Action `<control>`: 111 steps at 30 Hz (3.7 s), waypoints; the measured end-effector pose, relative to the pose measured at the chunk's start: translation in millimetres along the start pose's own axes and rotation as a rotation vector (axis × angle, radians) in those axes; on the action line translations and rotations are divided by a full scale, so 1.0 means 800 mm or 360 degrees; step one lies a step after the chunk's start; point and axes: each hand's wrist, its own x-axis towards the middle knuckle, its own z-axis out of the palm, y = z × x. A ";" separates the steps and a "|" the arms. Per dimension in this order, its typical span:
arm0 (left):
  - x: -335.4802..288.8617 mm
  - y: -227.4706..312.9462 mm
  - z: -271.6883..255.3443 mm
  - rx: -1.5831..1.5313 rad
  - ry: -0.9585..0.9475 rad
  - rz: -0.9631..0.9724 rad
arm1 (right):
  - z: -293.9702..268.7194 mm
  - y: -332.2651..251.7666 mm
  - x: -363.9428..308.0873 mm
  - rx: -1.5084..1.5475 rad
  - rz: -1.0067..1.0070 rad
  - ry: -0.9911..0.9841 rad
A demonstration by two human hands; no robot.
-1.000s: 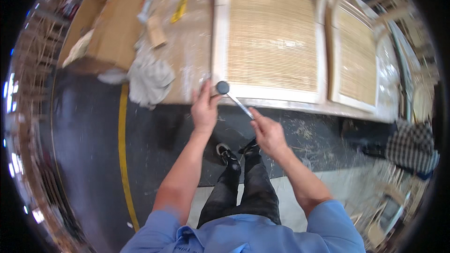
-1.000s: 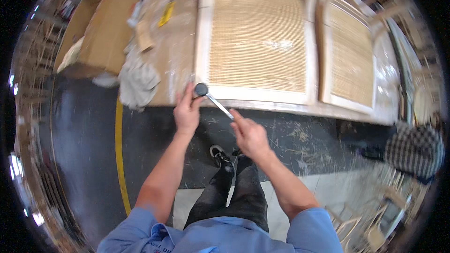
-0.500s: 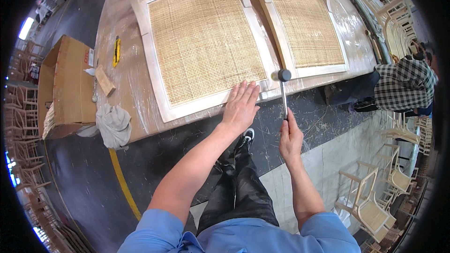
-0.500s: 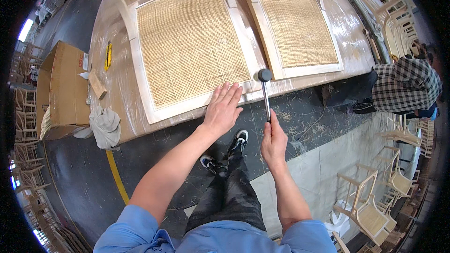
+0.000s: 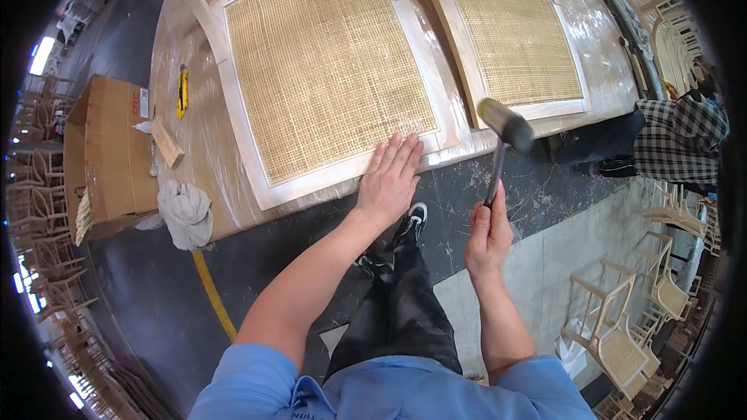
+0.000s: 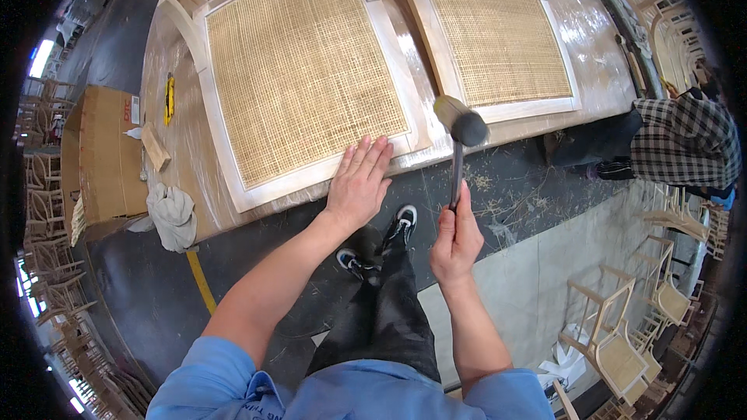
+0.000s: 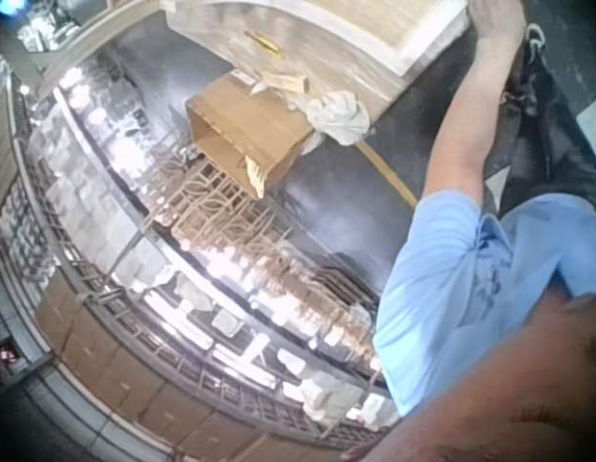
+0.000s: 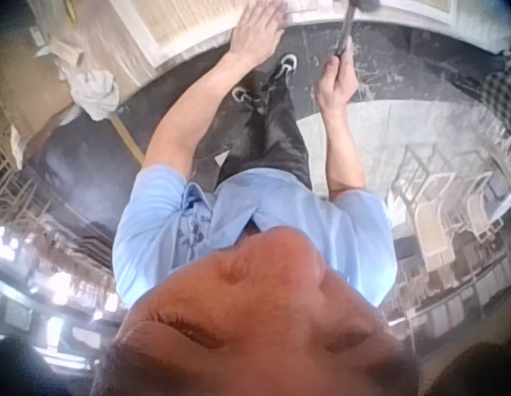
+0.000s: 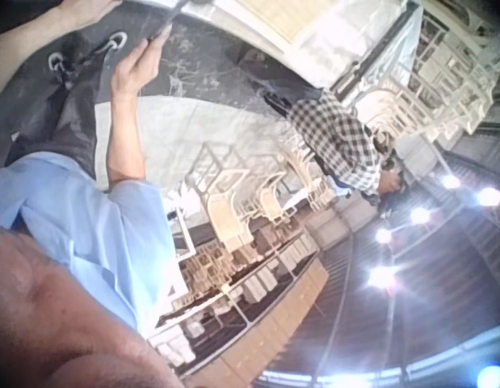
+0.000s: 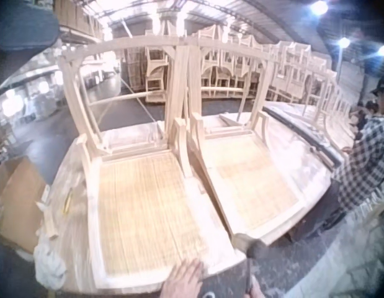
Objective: The person assembles wooden chairs by inserting dowels into pre-drilled holes and tapping them with a rubber mallet. They use a utility knife to trim excess dowel length and wipe the chair surfaces with a cloth. The person moves completed chairs to a stack nearby.
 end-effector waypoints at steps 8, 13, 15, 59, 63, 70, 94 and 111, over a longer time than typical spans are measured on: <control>0.006 -0.006 -0.007 0.0052 0.0000 0.0006 | 0.000 -0.011 0.025 -0.0122 0.0158 -0.0193; 0.009 0.001 -0.008 0.0045 -0.0039 0.0032 | -0.001 0.017 0.040 -0.0586 -0.0206 -0.0228; 0.000 -0.002 -0.008 0.0054 -0.0051 0.0007 | -0.014 -0.012 0.048 -0.0551 0.0426 -0.0561; -0.143 -0.255 -0.126 -0.0654 0.0774 -0.1449 | 0.114 0.026 0.108 -0.0272 -0.0111 -0.0038; -0.218 -0.230 -0.114 -0.0722 0.0548 -0.1396 | 0.105 -0.009 0.060 -0.0152 -0.0300 -0.0410; -0.207 -0.186 -0.123 -0.0823 0.0519 -0.1339 | 0.172 -0.054 -0.032 -0.0247 -0.0597 -0.1270; -0.199 -0.141 -0.123 -0.0066 0.0718 -0.1070 | 0.133 -0.064 -0.049 -0.0191 -0.0393 -0.1011; -0.136 -0.091 -0.081 0.0162 0.0018 -0.0607 | 0.047 0.002 -0.031 -0.0490 -0.0221 -0.0704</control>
